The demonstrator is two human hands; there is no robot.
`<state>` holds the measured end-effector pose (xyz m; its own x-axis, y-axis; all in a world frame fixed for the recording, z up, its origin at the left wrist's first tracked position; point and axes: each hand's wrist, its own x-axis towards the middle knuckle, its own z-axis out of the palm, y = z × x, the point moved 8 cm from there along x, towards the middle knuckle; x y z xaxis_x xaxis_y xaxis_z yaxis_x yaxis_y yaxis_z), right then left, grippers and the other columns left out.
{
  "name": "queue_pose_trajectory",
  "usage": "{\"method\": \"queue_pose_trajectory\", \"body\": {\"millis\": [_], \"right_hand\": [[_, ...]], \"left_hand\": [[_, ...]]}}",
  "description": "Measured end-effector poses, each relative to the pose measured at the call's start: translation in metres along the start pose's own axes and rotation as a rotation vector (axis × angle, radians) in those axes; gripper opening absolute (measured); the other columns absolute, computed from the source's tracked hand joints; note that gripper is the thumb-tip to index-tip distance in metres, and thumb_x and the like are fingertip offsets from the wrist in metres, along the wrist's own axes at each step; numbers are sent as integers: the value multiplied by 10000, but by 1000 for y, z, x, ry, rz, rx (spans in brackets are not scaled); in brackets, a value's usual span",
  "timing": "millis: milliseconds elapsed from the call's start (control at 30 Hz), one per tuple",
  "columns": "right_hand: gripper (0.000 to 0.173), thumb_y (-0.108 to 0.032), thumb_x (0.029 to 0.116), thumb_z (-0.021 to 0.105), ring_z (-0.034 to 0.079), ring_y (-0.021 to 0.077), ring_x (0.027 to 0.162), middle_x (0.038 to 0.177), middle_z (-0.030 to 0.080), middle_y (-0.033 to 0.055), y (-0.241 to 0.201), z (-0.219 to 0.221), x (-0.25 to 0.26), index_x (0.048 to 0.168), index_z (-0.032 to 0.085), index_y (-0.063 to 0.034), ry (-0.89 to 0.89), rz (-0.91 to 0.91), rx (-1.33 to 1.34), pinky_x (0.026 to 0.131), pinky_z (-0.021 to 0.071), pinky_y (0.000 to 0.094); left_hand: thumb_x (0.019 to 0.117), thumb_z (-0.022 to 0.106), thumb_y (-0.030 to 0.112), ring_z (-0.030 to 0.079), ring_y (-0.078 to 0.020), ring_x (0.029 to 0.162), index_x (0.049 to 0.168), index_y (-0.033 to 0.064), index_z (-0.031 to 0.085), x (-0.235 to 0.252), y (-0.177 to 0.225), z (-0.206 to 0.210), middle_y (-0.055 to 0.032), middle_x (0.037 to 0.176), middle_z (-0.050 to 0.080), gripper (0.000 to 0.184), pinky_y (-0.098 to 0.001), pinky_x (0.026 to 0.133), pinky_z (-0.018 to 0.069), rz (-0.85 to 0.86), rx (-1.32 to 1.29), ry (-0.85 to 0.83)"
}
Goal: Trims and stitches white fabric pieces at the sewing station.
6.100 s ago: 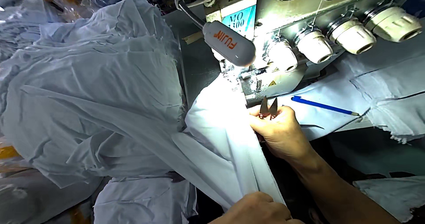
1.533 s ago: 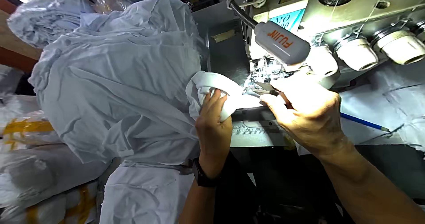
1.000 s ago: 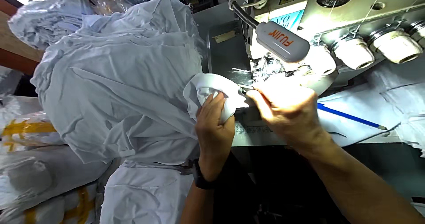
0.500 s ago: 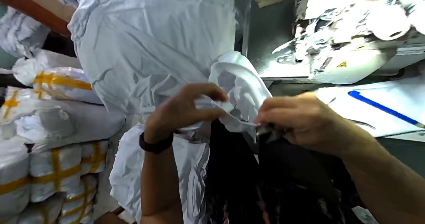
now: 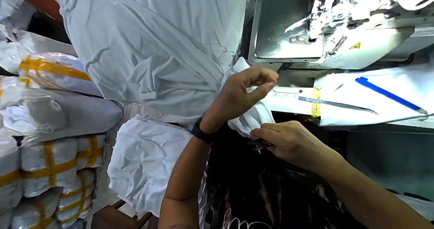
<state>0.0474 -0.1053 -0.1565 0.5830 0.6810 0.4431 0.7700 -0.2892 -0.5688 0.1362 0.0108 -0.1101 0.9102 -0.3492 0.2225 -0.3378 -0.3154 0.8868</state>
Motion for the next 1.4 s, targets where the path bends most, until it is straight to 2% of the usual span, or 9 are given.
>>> {"method": "queue_pose_trajectory", "body": {"millis": [133,300,433,600,700,800,1100,1233,1400], "right_hand": [[143,-50,897,601,668,231,595,735,682,96,5,8,-14,963,726,-34,-7,47,-12,497,516,360],[140,-55,905,589,645,213,577,709,660,75,2,8,-10,947,722,-40,19,18,-20,481,490,342],[172,-36,931,562,588,205,541,701,627,73,-3,1,-2,955,732,-35,93,-36,-65,454,436,334],[203,-24,980,556,548,183,577,915,682,134,-9,-20,7,1036,749,-48,293,-83,-133,494,414,298],[186,-8,952,582,574,198,575,956,687,153,1,-21,8,1013,757,-35,316,-50,-171,472,435,307],[156,8,902,607,579,223,524,948,691,152,21,-9,1,959,748,-25,232,20,-186,417,434,344],[186,22,910,605,591,202,587,1046,703,180,12,4,-7,972,770,-38,314,-23,-115,479,456,310],[156,1,931,630,588,159,628,1155,684,203,8,-1,-4,965,772,-52,407,-33,-116,536,483,264],[144,-3,923,640,537,149,592,1195,674,236,14,-13,0,949,778,-33,435,-27,-142,501,429,263]], "left_hand": [[922,648,63,672,-149,881,1006,-37,693,-4,-7,-31,-125,967,704,138,-305,736,537,-51,297,16],[836,790,91,662,-360,962,1093,4,670,-54,-56,-25,-195,1077,647,297,-540,789,555,-328,702,-85],[919,597,-17,643,-253,1021,1036,-25,631,-57,-28,-18,-180,1116,625,122,-370,858,557,36,616,170],[940,603,-66,671,-205,944,978,-58,686,-33,44,5,-174,1011,660,92,-277,838,571,333,489,24],[824,733,-31,663,-284,1108,1131,-32,673,-32,17,14,-187,1180,668,313,-399,955,557,242,557,-117],[768,809,76,638,-325,1111,1114,11,673,-43,-18,8,-177,1197,655,377,-491,889,527,151,665,-53],[881,721,23,647,-286,1083,997,-19,696,-63,-47,7,-182,1126,658,126,-411,930,544,80,519,28],[895,695,-8,674,-161,810,898,-28,687,-60,-20,9,-118,870,686,22,-273,763,579,159,450,62],[875,698,-14,690,-171,831,854,-15,680,-65,0,3,-126,864,697,28,-262,760,577,227,498,78]]}}
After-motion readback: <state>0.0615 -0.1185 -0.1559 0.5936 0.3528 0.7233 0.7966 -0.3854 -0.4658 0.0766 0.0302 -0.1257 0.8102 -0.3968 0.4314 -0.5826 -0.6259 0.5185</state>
